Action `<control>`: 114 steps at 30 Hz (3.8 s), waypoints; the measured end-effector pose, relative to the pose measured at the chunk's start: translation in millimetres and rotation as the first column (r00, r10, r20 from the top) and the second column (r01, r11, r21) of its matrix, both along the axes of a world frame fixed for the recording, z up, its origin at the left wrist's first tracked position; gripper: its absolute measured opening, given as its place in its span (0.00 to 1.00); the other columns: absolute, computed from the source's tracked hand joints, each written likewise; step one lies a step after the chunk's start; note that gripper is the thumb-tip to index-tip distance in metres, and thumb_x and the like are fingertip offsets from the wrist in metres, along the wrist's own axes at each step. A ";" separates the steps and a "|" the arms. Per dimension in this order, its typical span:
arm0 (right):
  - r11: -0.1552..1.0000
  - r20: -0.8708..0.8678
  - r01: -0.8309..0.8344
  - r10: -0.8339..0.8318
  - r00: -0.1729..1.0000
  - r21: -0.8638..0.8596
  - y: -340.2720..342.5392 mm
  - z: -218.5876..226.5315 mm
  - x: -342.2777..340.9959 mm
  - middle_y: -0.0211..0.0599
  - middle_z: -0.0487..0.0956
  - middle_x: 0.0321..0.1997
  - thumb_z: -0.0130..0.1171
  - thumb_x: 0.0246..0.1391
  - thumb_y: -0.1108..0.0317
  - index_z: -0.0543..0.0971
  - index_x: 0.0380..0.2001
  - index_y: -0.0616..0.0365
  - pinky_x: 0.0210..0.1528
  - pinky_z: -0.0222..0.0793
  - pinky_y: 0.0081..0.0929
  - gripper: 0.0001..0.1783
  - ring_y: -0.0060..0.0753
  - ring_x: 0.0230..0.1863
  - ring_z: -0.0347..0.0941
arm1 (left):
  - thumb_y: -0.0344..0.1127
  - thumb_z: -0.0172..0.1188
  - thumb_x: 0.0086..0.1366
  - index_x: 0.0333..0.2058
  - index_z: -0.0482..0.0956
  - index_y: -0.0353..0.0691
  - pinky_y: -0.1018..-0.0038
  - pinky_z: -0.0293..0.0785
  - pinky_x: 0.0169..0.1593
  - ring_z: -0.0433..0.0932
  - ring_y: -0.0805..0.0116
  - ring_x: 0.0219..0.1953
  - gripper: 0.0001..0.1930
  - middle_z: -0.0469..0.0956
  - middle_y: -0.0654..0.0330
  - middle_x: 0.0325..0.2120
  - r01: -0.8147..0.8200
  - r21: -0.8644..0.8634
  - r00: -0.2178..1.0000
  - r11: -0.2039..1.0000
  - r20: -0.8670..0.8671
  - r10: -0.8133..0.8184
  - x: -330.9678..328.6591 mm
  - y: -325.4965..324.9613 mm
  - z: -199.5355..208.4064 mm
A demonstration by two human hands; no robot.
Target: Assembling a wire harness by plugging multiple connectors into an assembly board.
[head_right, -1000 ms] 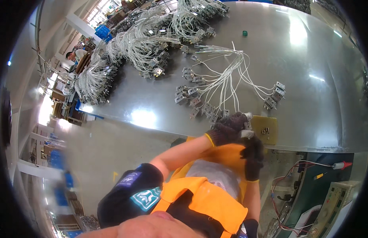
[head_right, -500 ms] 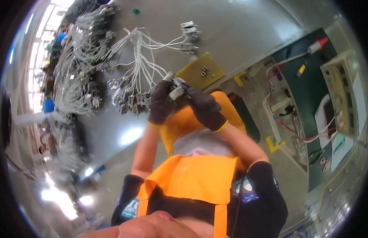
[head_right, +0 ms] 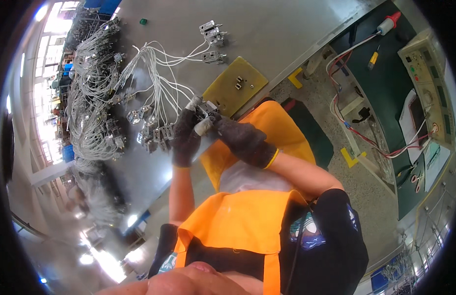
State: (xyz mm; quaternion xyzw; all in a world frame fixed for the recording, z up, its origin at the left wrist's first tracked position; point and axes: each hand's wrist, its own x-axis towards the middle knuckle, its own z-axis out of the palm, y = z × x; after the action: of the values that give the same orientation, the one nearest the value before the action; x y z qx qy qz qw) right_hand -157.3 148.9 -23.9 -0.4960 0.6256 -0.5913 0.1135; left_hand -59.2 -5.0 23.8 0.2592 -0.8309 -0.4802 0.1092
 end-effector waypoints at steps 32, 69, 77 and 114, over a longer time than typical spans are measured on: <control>0.999 -0.056 -0.006 0.009 0.998 0.045 3.8 -18.7 -4.8 0.50 0.79 0.49 0.58 0.58 0.74 0.75 0.55 0.60 0.46 0.76 0.36 0.20 0.50 0.47 0.78 | 0.29 0.63 0.59 0.59 0.69 0.32 0.65 0.72 0.54 0.77 0.56 0.49 0.28 0.77 0.47 0.47 0.140 -0.389 0.989 0.911 0.021 -0.143 -8.7 1.9 2.0; 0.912 0.909 -0.221 0.267 -0.320 -0.346 13.6 -10.7 -3.3 0.28 0.75 0.33 0.51 0.65 0.55 0.77 0.39 0.54 0.23 0.70 0.20 0.15 0.25 0.24 0.73 | 0.36 0.71 0.52 0.60 0.65 0.38 0.60 0.73 0.53 0.75 0.50 0.48 0.38 0.72 0.46 0.51 -0.037 -0.589 0.979 0.808 -0.185 -0.090 -7.2 2.0 -29.3; 0.982 0.937 0.032 0.168 0.307 -0.187 -7.6 -8.0 -36.2 0.36 0.79 0.45 0.50 0.66 0.62 0.76 0.46 0.59 0.41 0.78 0.29 0.13 0.31 0.39 0.79 | 0.24 0.60 0.62 0.62 0.62 0.34 0.70 0.72 0.53 0.73 0.67 0.49 0.30 0.72 0.57 0.49 -0.063 0.439 0.931 0.896 -0.297 0.211 2.4 8.7 -21.6; 1.000 0.681 -0.003 -0.017 0.732 0.029 -0.1 -18.4 6.9 0.33 0.79 0.35 0.54 0.62 0.70 0.81 0.42 0.46 0.33 0.71 0.22 0.09 0.27 0.30 0.74 | 0.44 0.67 0.58 0.52 0.74 0.32 0.61 0.72 0.54 0.78 0.50 0.48 0.27 0.78 0.44 0.42 -0.266 -0.218 0.955 0.939 -0.195 0.225 -26.6 19.5 -36.4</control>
State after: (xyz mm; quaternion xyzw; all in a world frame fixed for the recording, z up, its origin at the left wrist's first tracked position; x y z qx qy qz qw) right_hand -150.4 148.8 -42.3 -0.2413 0.5509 -0.7233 0.3393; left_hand -85.9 14.4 -12.6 0.3043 -0.8321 -0.3779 0.2685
